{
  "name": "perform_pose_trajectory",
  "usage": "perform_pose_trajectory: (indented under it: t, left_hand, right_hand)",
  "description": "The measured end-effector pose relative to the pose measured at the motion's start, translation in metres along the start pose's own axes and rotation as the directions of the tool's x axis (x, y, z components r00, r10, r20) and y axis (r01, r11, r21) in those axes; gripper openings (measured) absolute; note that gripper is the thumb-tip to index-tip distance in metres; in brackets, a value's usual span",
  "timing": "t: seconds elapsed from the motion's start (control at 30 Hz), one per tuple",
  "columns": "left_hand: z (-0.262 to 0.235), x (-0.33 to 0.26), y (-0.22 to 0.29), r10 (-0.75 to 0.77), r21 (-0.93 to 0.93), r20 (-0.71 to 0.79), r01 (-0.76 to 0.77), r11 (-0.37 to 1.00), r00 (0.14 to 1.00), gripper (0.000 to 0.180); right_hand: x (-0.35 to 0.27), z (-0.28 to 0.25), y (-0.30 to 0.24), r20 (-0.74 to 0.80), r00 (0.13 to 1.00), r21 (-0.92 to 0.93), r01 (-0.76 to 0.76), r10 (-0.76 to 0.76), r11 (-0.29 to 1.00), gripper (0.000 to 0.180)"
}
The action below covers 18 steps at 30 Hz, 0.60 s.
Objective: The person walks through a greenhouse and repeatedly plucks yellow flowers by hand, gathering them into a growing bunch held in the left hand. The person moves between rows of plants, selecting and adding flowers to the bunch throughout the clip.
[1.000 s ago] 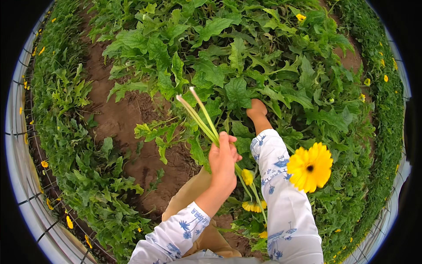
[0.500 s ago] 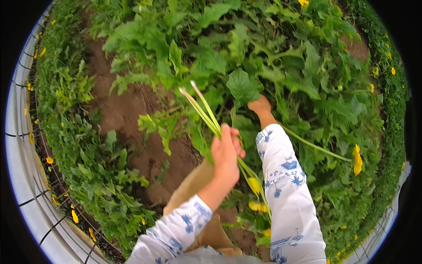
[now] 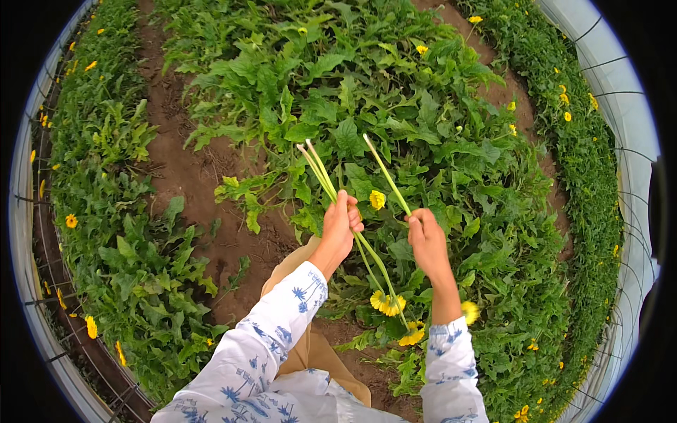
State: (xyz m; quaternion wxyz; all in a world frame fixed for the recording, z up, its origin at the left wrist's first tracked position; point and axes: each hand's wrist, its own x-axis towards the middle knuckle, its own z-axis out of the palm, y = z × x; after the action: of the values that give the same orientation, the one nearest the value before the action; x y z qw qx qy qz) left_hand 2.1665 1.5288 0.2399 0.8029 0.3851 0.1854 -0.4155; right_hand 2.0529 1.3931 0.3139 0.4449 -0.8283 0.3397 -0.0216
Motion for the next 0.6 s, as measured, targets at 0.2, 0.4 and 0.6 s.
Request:
perform_pose_trajectory:
  t: [0.2, 0.4, 0.6]
  left_hand:
    - [0.011, -0.126, 0.008, 0.094, 0.016, 0.153, -0.097, 0.995, 0.984, 0.032]
    - [0.004, -0.22, 0.032, 0.181, 0.164, 0.185, -0.212, 0.963, 0.966, 0.023]
    - [-0.009, -0.259, 0.07, 0.259, 0.237, 0.175, -0.296, 0.925, 0.95, 0.027]
  right_hand:
    - [-0.11, 0.041, -0.085, -0.106, 0.994, 0.403, 0.078, -0.038, 0.912, 0.015]
    - [-0.179, 0.061, -0.114, -0.241, 0.968, 0.345, 0.157, -0.074, 0.925, 0.019]
    - [-0.212, 0.051, -0.126, -0.181, 0.927, 0.237, 0.365, -0.328, 0.9, 0.017]
